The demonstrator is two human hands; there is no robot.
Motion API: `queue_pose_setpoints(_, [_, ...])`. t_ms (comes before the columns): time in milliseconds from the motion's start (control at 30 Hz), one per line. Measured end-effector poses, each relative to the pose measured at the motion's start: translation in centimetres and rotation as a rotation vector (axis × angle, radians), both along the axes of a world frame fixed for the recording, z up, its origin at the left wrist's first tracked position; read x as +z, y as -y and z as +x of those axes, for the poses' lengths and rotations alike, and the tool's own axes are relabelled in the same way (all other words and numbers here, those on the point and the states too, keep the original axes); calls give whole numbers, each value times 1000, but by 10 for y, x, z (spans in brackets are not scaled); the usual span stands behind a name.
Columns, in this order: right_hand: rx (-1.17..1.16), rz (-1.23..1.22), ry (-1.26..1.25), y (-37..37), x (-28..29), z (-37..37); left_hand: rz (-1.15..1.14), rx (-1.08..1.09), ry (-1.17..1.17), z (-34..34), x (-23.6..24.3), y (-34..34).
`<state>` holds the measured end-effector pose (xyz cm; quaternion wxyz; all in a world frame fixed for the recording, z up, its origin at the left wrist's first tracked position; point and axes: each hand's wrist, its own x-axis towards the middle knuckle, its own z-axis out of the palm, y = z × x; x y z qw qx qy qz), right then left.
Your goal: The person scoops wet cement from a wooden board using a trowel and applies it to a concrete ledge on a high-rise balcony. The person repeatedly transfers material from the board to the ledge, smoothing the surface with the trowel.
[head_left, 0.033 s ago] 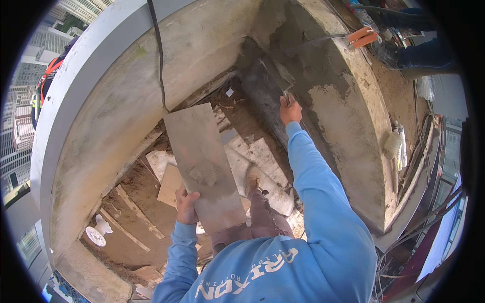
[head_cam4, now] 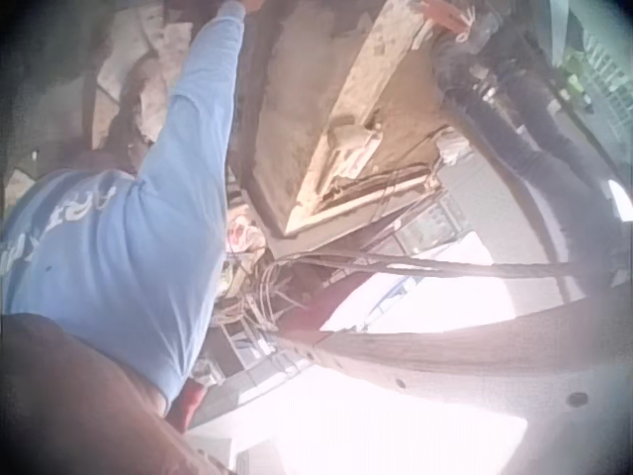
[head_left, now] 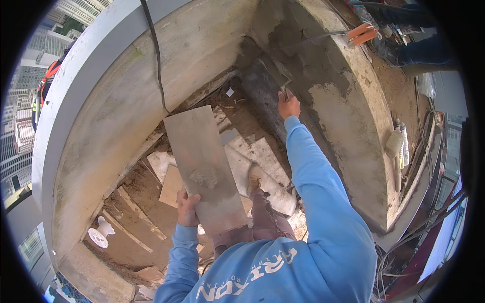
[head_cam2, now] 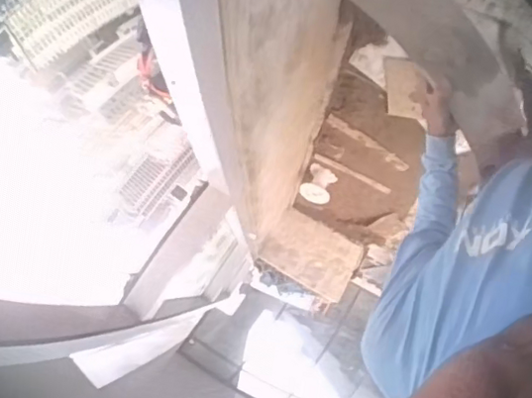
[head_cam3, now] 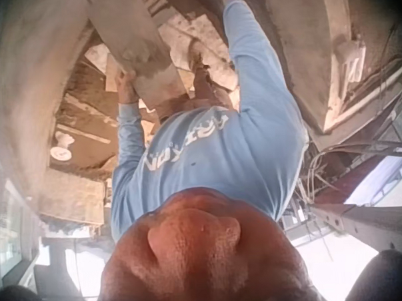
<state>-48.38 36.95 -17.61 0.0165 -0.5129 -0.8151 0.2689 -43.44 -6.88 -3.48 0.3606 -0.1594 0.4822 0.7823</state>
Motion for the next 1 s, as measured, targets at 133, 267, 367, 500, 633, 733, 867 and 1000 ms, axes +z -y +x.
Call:
queue_pose_setpoints(133, [-178, -442, -127, -91, -31, -47, -61, -53, 14, 5, 4, -12])
queue_pose_setpoints(267, [-223, -597, -348, -74, -13, 7, -21, -79, 8, 12, 19, -18])
queue_pose_setpoints(367, [-166, -250, -341, -66, -42, 96, 67, -118, -27, 10, 28, -33])
queue_pose_setpoints(500, [-55, -93, -186, 3, 48, 168, 47, -53, -51, 20, 45, -52])
queue_pose_setpoints(633, [99, 12, -374, 23, 139, 230, 219, -50, -38, 21, 63, -100])
queue_pose_setpoints(733, [376, -19, -519, 17, 215, 263, 323, -108, -61, 20, 61, -136])
queue_pose_setpoints(867, [756, -51, -443, 7, 316, 298, 388, -184, -88, 26, 89, -169])
queue_pose_setpoints(1000, [909, 107, -255, -7, 334, 334, 447, -266, -188, 41, 143, -205])
